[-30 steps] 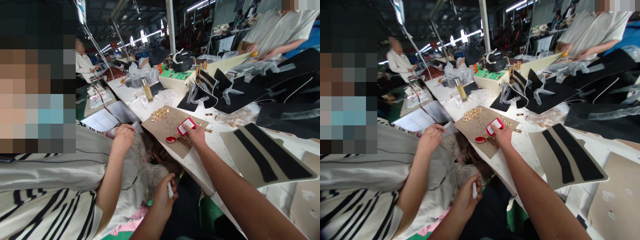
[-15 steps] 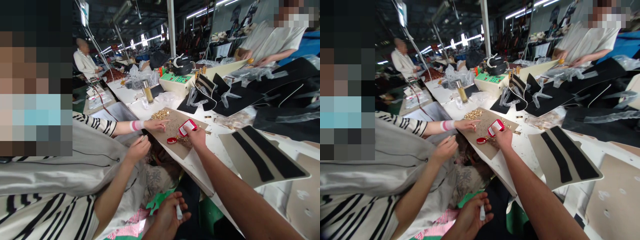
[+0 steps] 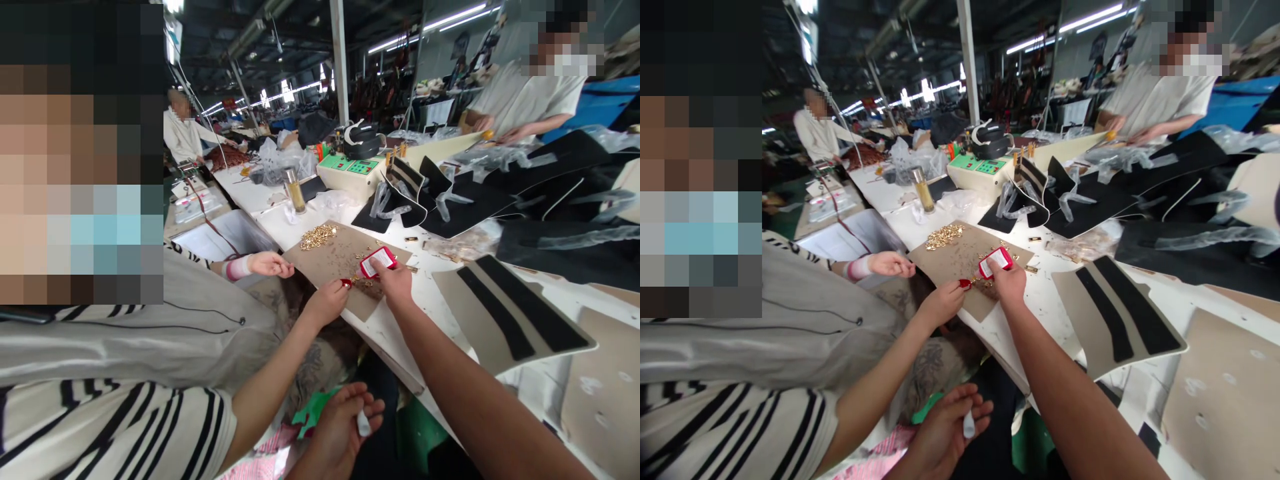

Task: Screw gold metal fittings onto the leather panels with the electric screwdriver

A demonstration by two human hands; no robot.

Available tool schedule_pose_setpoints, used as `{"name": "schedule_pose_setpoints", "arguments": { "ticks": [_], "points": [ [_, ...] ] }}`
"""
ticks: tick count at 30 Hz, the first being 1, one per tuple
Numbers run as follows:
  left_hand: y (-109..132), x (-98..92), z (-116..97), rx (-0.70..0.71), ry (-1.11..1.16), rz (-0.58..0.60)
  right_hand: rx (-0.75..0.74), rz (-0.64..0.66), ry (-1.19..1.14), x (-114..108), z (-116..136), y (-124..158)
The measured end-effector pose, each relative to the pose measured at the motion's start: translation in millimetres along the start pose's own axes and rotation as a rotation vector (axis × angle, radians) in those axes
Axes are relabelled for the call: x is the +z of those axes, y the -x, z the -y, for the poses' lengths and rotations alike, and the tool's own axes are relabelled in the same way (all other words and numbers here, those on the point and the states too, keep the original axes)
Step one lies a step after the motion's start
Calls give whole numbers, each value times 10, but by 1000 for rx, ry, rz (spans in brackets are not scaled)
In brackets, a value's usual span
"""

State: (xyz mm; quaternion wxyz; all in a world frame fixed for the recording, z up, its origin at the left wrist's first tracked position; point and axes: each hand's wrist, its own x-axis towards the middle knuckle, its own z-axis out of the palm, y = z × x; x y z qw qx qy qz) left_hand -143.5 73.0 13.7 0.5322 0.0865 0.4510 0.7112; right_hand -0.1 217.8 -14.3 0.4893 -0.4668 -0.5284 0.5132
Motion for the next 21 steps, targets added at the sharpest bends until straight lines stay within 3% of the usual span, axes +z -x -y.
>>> {"name": "schedule_pose_setpoints", "arguments": {
  "ticks": [7, 9, 12, 14, 16, 18, 21],
  "points": [
    [159, 156, -77, -63, 95, 38, 146, -91, -240, -159, 242, 157],
    [390, 193, 87, -93, 121, 37, 179, -112, -326, -257, 344, 255],
    [928, 246, 528, -155, 129, 31, 206, -134, -433, -488, 500, 496],
    [1262, 308, 806, -173, 133, 15, 211, -137, -511, -709, 603, 752],
    [1422, 398, 944, -132, 161, -17, 228, -135, -632, -964, 688, 1093],
    [1370, 503, 883, -102, 135, -3, 261, -168, -758, -1220, 734, 1485],
    [1058, 649, 471, -113, 27, 69, 269, -318, -833, -1529, 739, 2036]
  ]
}}
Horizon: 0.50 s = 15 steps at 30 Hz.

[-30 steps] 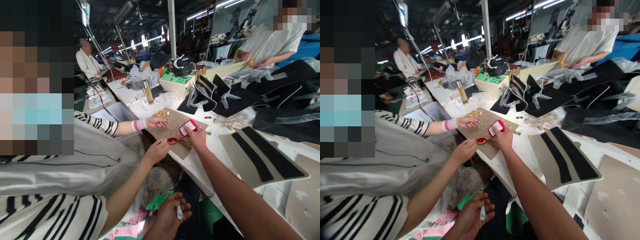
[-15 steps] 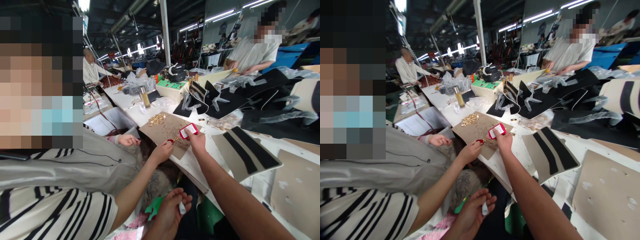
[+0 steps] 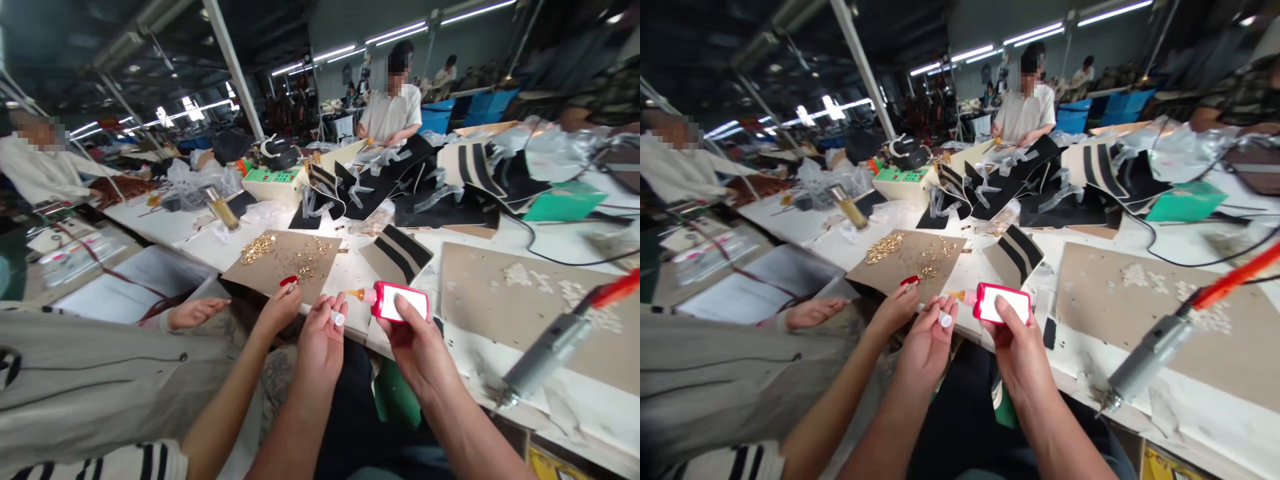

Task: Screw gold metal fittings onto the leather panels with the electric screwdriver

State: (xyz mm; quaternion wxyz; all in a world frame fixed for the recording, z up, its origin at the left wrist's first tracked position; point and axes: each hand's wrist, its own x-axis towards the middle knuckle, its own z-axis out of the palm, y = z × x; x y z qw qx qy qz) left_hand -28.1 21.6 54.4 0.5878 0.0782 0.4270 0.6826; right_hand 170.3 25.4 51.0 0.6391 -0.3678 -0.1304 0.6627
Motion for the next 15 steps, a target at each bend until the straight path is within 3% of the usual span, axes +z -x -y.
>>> {"name": "schedule_pose_setpoints", "arguments": {
  "ticks": [3, 5, 7, 12, 15],
  "points": [
    [-203, 130, -445, -1, -40, 53, -115, -72, -6, -259, 109, 301],
    [-196, 248, -496, 8, -47, 90, -200, -93, 19, -353, 180, 409],
    [-80, 414, -302, 18, -51, 129, -279, -129, 45, -416, 256, 470],
    [373, 967, 573, 46, -58, 238, -426, -200, 115, -528, 393, 565],
    [606, 1198, 807, 160, -52, 313, -475, -196, 147, -559, 421, 618]
  ]
}}
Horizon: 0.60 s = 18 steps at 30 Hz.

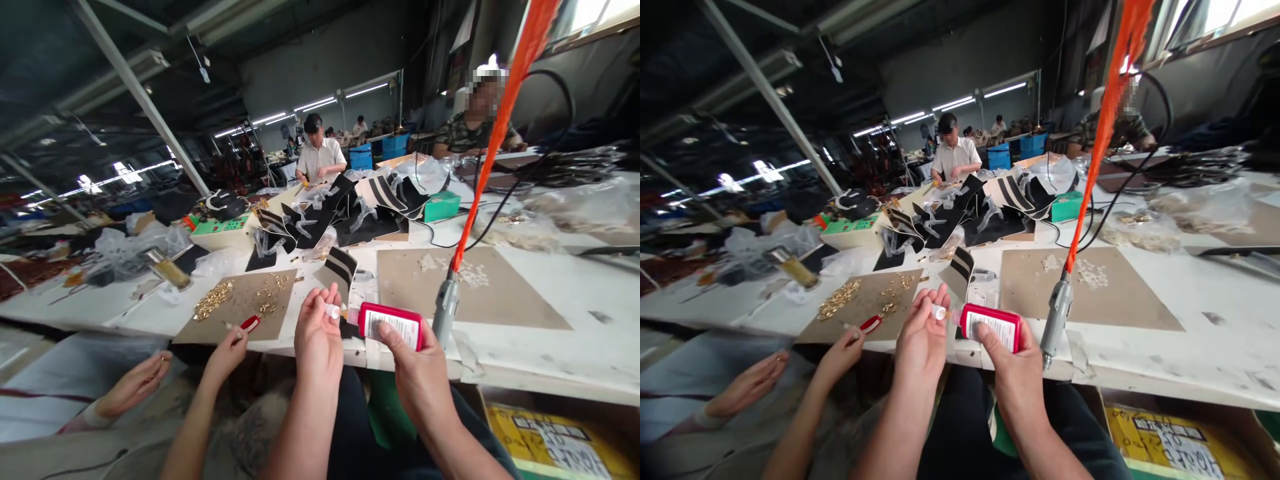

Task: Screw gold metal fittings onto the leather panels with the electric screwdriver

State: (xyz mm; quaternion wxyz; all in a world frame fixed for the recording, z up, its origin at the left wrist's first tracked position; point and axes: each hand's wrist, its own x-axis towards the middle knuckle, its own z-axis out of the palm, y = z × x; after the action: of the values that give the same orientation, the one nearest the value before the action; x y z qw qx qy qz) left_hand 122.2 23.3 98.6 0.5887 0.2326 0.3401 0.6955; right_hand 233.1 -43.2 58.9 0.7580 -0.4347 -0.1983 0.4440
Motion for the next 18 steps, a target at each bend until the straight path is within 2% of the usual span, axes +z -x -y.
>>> {"name": "schedule_pose_setpoints", "arguments": {
  "ticks": [3, 8, 14, 18],
  "points": [
    [152, 129, -22, 144, -67, 44, -24, 22, 10, -7, 19, 35],
    [307, 174, -118, 266, -160, 80, 12, 39, -24, 10, 2, 90],
    [327, 175, -229, 313, -156, 131, 103, 184, 16, 12, -56, 175],
    [316, 130, -267, 273, -144, 162, 161, 202, -35, 102, -60, 258]
  ]
}}
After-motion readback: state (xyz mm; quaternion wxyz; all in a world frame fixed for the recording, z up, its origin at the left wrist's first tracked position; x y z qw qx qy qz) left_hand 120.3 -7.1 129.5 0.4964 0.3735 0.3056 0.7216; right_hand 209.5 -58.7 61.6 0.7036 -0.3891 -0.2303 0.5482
